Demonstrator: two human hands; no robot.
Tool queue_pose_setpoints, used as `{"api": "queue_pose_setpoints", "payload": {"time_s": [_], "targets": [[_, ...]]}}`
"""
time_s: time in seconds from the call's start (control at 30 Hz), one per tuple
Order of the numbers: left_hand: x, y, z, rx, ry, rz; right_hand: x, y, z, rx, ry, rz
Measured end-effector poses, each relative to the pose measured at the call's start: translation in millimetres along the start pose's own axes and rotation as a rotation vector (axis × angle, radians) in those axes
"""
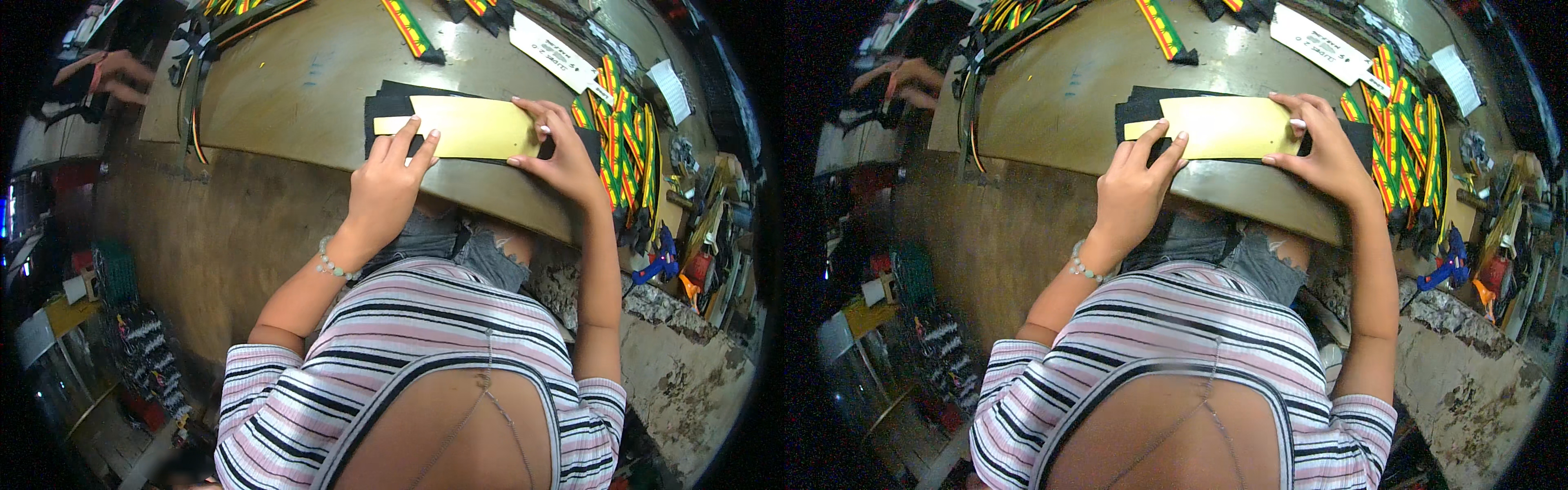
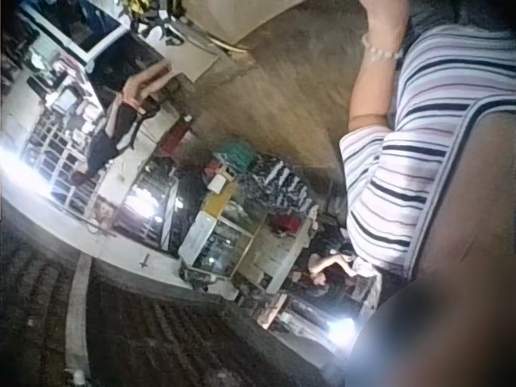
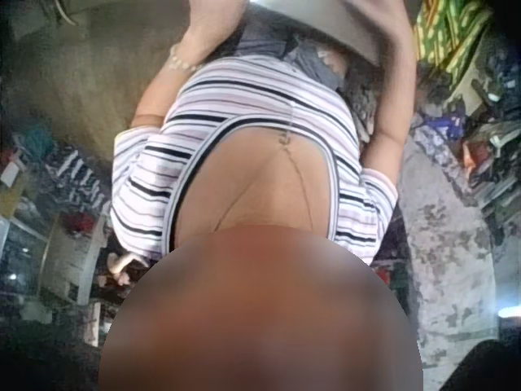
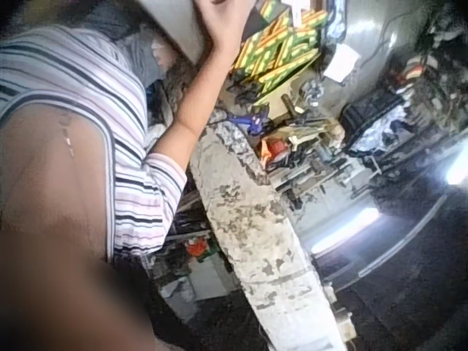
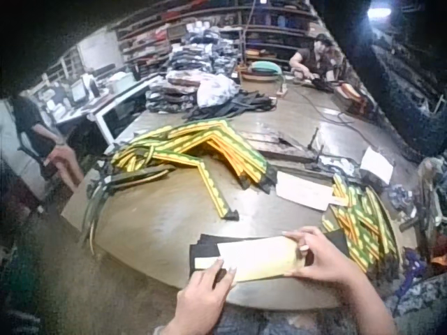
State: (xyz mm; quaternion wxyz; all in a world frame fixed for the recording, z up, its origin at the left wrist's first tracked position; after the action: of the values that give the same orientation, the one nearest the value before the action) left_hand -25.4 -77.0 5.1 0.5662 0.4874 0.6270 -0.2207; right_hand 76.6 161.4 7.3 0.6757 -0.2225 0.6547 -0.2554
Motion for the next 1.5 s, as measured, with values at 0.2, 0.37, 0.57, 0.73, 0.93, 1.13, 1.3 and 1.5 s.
{"api": "queue_pose_setpoints", "payload": {"time_s": [0.2, 0.37, 0.57, 0.73, 0.93, 1.13, 1.3, 1.5], "targets": [[2.2, -5.0, 3.8, -0.015, 0.017, 0.042, -1.1, 1.5, -4.2, 0.055, 0.002, -0.042], [6.0, -7.9, 8.1, -0.006, 0.043, 0.081, 1.6, 2.4, -3.1, 0.085, 0.002, -0.041], [4.7, -9.9, 8.9, 0.014, 0.059, 0.111, 4.0, 3.4, -5.5, 0.01, 0.033, -0.004], [-1.1, -6.9, 4.9, 0.045, -0.073, 0.029, 4.5, 4.4, -5.0, -0.015, 0.024, -0.014], [2.8, 21.7, -19.4, 0.198, -0.149, -0.172, 8.4, 6.9, -1.1, -0.056, 0.01, 0.046], [37.0, 70.9, -60.5, 0.058, -0.323, -0.509, -4.5, 34.4, 0.1, -0.025, 0.513, -0.816], [48.2, 82.9, -64.3, 0.018, -0.417, -0.579, -7.4, 22.6, 28.2, 0.282, 0.76, -0.368], [51.7, 81.9, -63.3, 0.016, -0.366, -0.573, 4.1, 2.8, 22.5, 0.392, 0.603, 0.061]]}}
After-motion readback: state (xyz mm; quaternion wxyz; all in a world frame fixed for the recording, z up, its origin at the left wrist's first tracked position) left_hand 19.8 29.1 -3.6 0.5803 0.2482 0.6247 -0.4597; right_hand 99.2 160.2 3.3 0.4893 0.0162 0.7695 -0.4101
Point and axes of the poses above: each hand's wrist, its own z-axis away from the middle knuckle, its own x-axis out of the palm, y = z × x, the point moved 4 cm from there along -z, towards the middle knuckle, and after that the axes turned 12 degrees about -y, right-handed, at the moved point
